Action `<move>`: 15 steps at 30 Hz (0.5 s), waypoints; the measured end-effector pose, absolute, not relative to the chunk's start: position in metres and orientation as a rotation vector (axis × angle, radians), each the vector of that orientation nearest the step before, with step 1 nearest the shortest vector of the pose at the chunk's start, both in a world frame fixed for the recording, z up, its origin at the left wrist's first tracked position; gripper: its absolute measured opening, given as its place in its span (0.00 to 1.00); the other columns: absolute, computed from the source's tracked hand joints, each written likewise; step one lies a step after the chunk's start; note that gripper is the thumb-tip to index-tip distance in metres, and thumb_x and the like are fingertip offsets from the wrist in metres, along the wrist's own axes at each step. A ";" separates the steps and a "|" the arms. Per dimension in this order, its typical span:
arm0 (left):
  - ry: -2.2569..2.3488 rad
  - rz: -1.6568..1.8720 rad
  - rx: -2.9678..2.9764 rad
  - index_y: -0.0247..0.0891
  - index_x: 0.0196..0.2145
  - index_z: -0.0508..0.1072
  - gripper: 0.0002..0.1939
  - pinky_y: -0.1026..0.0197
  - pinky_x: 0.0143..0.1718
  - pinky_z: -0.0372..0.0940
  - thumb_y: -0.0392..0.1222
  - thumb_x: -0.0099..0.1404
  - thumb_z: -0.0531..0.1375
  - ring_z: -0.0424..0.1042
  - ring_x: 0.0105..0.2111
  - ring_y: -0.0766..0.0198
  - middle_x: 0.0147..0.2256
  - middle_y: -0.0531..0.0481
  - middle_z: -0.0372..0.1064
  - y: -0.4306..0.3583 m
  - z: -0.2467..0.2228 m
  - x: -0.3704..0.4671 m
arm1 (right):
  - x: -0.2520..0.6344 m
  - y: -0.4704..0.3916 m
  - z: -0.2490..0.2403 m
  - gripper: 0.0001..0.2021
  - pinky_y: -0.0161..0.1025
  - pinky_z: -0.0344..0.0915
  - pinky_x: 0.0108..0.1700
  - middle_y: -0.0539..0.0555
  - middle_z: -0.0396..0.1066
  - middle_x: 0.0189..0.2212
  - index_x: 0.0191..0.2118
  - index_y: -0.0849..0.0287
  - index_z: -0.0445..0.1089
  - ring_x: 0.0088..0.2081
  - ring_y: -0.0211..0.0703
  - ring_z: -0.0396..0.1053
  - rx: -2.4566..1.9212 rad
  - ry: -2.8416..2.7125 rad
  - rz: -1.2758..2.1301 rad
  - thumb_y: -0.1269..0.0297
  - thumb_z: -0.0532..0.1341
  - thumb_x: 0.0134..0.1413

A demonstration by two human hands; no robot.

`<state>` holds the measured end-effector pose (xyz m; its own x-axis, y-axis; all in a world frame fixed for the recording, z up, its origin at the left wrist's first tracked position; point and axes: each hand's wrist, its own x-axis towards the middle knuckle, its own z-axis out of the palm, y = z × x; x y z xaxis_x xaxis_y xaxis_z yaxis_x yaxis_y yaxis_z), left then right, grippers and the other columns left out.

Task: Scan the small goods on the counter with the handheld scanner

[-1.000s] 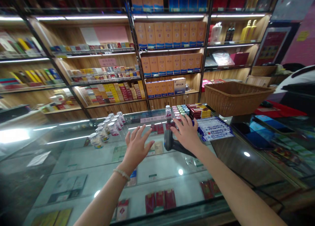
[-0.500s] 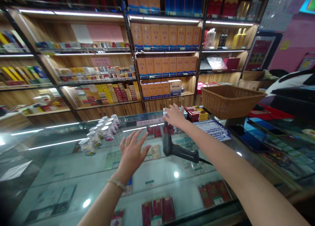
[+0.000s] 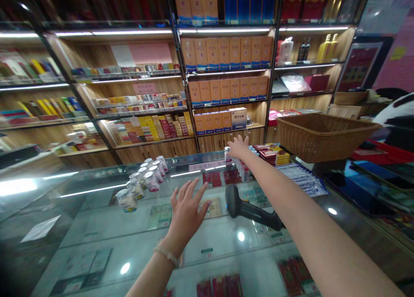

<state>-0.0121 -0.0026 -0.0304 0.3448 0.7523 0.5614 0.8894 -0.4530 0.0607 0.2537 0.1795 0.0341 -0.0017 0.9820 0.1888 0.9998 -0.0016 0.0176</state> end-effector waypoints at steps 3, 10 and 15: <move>-1.491 -0.776 -2.354 0.52 0.63 0.72 0.23 0.31 0.67 0.54 0.47 0.72 0.60 0.63 0.66 0.45 0.66 0.45 0.66 -0.003 -0.030 -0.010 | 0.253 0.188 0.032 0.30 0.75 0.36 0.68 0.65 0.56 0.71 0.68 0.50 0.65 0.73 0.68 0.43 -2.150 -2.133 -0.184 0.47 0.61 0.63; -1.478 -0.782 -2.340 0.53 0.63 0.72 0.24 0.32 0.66 0.56 0.47 0.70 0.62 0.64 0.65 0.45 0.66 0.46 0.66 -0.003 -0.032 -0.009 | 0.253 0.198 0.024 0.22 0.75 0.39 0.67 0.61 0.60 0.69 0.61 0.45 0.74 0.71 0.68 0.45 -2.140 -2.119 -0.162 0.50 0.61 0.63; -1.473 -0.809 -2.338 0.53 0.63 0.72 0.24 0.33 0.67 0.55 0.47 0.70 0.63 0.64 0.65 0.45 0.66 0.45 0.66 -0.001 -0.035 -0.011 | 0.255 0.194 0.024 0.21 0.75 0.44 0.65 0.60 0.65 0.66 0.58 0.45 0.76 0.69 0.68 0.49 -2.110 -2.092 -0.161 0.49 0.62 0.63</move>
